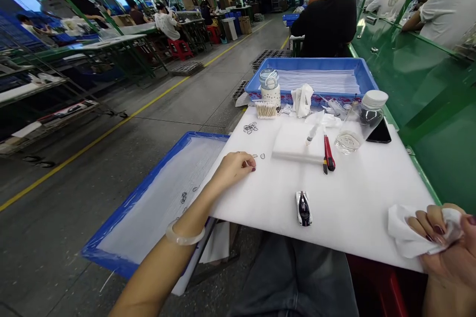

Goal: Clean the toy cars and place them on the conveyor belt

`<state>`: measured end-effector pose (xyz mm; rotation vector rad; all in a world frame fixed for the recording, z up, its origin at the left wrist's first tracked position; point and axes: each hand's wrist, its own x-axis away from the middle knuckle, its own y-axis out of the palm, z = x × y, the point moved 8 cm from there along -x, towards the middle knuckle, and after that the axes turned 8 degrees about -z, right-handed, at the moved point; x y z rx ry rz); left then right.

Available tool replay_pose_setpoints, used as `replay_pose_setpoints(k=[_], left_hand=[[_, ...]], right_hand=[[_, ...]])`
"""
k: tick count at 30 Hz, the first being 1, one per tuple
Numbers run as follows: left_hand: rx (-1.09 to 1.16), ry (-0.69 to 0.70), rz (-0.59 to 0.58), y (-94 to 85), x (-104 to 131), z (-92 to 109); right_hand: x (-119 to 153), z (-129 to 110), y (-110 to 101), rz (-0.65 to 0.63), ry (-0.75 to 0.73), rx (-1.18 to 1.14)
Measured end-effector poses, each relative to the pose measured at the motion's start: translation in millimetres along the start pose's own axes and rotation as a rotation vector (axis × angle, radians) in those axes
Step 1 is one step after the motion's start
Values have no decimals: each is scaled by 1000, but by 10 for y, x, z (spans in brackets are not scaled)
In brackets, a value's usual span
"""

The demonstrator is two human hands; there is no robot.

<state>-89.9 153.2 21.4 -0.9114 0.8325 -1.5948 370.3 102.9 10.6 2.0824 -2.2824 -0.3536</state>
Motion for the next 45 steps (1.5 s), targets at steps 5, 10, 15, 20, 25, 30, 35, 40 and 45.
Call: replay_pose_setpoints(k=[5,10,15,20,25,30,35,40,45], left_hand=[[-58,-19,-5,-24,69,33],[-140,-23,2,-28,56,83],[-148,-14,-20,-48,63,94],[281,-34,129,-28,265,235],[1133,102,77,531,432,804],[1611,119,-51,1009,541,1108],[1769,126,-50,1100,620,1005],[1850,161,-137,1121,639,1048],[1963,154,-117,1114,640,1054]], right_hand=[[37,184,-85,120,113,-110],[64,108,-52,104,74,-125],[86,2,37,102,34,-126],[70,-3,46,111,-16,-130],[27,31,66,82,-15,-103],[148,-119,244,-16,-10,74],[425,-136,697,23,-61,181],[538,-119,1538,-185,-257,417],[677,-331,2108,-339,-603,531]])
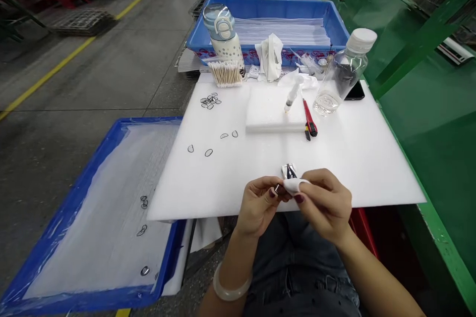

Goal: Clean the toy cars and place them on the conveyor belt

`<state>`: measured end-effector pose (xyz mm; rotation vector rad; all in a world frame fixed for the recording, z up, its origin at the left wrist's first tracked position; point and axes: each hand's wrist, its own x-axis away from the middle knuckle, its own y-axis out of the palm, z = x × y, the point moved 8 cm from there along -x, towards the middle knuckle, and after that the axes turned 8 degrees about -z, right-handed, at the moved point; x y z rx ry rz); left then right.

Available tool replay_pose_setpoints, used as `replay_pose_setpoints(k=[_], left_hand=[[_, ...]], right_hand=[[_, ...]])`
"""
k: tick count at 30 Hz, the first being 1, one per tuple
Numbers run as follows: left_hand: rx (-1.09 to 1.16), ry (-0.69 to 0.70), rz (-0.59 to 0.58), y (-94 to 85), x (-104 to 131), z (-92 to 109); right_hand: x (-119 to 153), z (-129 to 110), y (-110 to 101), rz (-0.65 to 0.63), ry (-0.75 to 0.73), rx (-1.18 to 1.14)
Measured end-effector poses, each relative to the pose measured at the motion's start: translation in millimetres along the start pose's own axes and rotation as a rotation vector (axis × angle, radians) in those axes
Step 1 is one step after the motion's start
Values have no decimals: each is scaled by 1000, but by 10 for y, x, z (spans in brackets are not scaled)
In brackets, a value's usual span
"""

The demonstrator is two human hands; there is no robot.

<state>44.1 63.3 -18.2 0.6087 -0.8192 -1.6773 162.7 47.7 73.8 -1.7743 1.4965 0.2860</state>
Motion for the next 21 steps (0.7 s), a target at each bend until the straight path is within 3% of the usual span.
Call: replay_pose_setpoints(k=[5,11,16,18,21], left_hand=[[-16,15,141,-74,3,15],[-32,37,104,-20,-7,12],[-48,43,72,-11,4,15],[-47,32,80,-20,7,9],[-49,10,106,-36,8,-1]], right_hand=[[-43,-146,109,-76,-91,227],[-83,-226,1,-285,-176,398],[-150,-190,-230,-180,-101,429],[-148,-187,-210,-153,-94,384],[-121,-202,-43,-210,-121,308]])
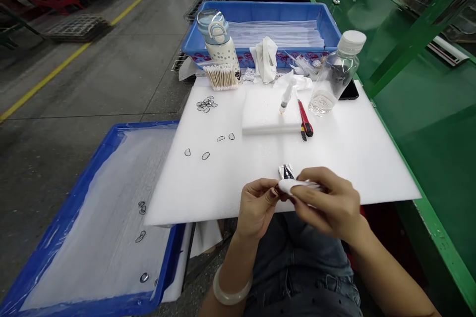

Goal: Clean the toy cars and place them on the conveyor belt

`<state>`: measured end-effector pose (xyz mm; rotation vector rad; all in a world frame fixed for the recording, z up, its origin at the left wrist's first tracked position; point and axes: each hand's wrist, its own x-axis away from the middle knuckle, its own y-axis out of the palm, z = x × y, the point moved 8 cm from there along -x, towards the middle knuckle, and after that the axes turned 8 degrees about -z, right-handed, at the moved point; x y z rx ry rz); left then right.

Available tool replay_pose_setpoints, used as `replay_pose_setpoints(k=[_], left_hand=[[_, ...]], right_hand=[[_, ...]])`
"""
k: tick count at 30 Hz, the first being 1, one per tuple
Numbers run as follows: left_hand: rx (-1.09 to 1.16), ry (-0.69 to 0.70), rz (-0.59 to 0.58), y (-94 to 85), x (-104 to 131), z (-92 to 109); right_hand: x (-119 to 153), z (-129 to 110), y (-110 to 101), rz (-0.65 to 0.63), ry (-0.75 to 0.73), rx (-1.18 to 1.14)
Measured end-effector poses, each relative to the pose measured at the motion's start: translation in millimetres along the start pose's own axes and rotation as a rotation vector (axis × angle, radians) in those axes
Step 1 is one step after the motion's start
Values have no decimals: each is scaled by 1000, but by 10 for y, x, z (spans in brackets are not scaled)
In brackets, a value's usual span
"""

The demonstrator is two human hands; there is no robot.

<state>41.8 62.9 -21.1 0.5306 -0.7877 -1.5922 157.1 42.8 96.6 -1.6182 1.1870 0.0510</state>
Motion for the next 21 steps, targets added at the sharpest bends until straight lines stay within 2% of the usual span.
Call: replay_pose_setpoints(k=[3,7,11,13,17,21], left_hand=[[-22,4,45,-23,5,7],[-36,28,37,3,10,10],[-61,39,37,2,10,12],[-75,49,49,-9,11,23],[-118,91,44,10,19,63],[-146,130,23,55,32,79]], right_hand=[[1,-38,80,-49,-7,7],[5,-39,-20,-120,-20,129],[7,-16,-202,14,19,197],[5,-41,-134,3,2,146],[10,-90,65,-99,-4,97],[14,-91,46,-119,70,163]])
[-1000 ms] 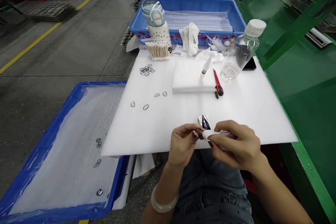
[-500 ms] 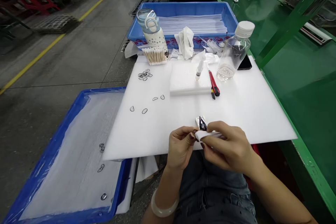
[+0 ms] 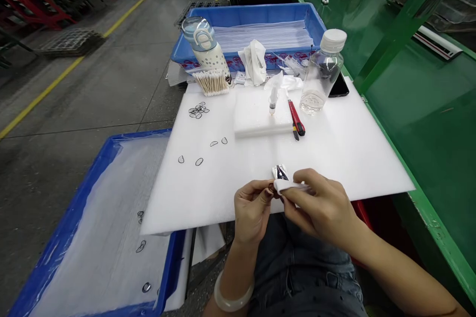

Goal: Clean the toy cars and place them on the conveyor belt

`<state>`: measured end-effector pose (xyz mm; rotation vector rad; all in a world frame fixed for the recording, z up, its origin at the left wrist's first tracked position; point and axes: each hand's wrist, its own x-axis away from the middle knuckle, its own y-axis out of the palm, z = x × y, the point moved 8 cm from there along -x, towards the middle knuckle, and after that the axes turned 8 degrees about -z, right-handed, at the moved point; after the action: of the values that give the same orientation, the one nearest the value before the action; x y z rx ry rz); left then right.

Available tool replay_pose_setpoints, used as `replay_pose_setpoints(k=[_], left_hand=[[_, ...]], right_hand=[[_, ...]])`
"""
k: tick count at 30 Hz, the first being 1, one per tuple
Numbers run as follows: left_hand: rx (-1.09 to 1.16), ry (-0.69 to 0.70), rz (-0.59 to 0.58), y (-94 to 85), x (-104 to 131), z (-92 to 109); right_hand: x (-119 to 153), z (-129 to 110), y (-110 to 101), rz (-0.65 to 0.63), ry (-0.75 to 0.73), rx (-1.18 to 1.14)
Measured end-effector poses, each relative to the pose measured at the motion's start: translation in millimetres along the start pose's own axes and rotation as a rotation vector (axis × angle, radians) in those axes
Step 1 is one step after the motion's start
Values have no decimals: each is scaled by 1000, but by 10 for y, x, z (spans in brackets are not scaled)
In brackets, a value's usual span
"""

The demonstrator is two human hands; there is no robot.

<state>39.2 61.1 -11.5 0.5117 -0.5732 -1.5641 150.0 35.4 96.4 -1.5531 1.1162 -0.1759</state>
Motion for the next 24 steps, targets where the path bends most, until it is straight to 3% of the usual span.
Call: replay_pose_setpoints(k=[3,6,11,14,17,20,24], left_hand=[[9,11,4,-2,4,-7],[28,16,2,-27,4,-8],[70,-12,-54,-44,1,-20],[55,-6,-61,-53,-4,-5],[-4,26,-69,-64,1,53],[-249,82,-67,-86,33,157],[-919,325,34,-22,133,384]], right_hand=[[-6,-9,-56,-31,-25,-1],[-1,129,-144,-54,28,35],[142,516,-398,131,217,-70],[272,662,-357,162,311,-179],[358,741,-185,118,380,-277],[380,795,24,48,428,-354],[338,825,247,-21,438,-405]])
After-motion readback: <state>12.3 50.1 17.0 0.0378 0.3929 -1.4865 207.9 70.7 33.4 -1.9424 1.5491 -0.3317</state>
